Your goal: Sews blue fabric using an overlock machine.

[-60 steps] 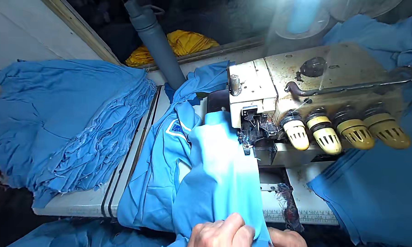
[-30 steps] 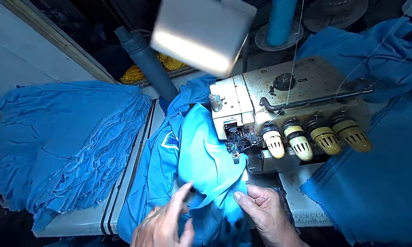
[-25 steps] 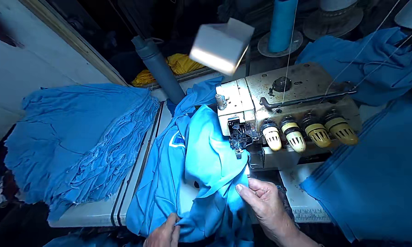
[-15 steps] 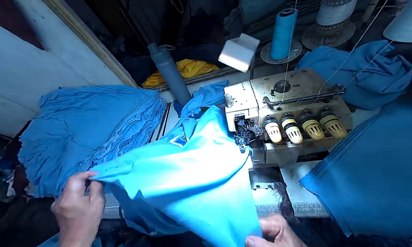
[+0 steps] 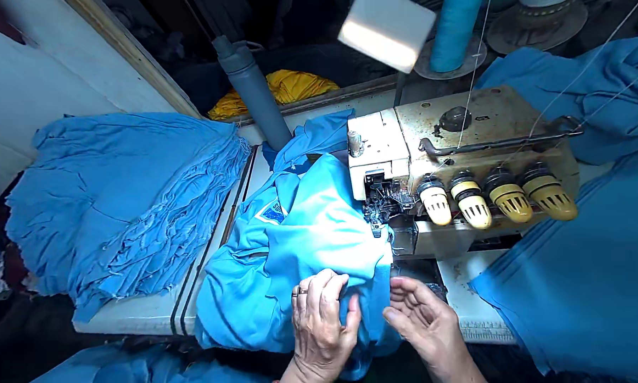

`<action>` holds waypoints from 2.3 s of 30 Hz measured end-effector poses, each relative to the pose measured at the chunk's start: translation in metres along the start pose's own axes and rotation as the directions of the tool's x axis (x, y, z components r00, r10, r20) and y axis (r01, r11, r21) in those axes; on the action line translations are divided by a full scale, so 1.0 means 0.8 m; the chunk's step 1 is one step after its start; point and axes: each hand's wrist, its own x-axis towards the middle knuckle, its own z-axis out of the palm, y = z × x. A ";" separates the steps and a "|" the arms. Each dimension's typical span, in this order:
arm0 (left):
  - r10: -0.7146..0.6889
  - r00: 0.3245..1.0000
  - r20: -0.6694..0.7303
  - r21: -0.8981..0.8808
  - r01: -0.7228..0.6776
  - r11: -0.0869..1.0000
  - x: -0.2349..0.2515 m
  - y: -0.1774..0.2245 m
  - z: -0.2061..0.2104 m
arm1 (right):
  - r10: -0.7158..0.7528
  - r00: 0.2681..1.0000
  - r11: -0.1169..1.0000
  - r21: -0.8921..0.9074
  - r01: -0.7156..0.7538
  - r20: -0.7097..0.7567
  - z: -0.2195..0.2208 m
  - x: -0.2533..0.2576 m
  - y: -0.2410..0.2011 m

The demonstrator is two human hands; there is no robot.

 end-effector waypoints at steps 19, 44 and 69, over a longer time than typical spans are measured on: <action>0.119 0.935 0.335 -0.154 -0.070 0.986 0.095 -0.022 -0.079 | 0.254 0.960 0.949 0.164 -0.271 0.117 -0.009 -0.020 -0.039; 0.127 0.838 0.531 -0.140 -0.061 0.988 0.124 0.016 -0.057 | 0.109 0.992 0.993 -0.049 -0.106 0.068 -0.006 0.015 -0.044; 0.251 0.898 0.361 -0.195 -0.190 0.962 0.094 0.018 -0.039 | 0.069 0.998 0.989 0.129 -0.070 0.010 0.004 0.019 -0.037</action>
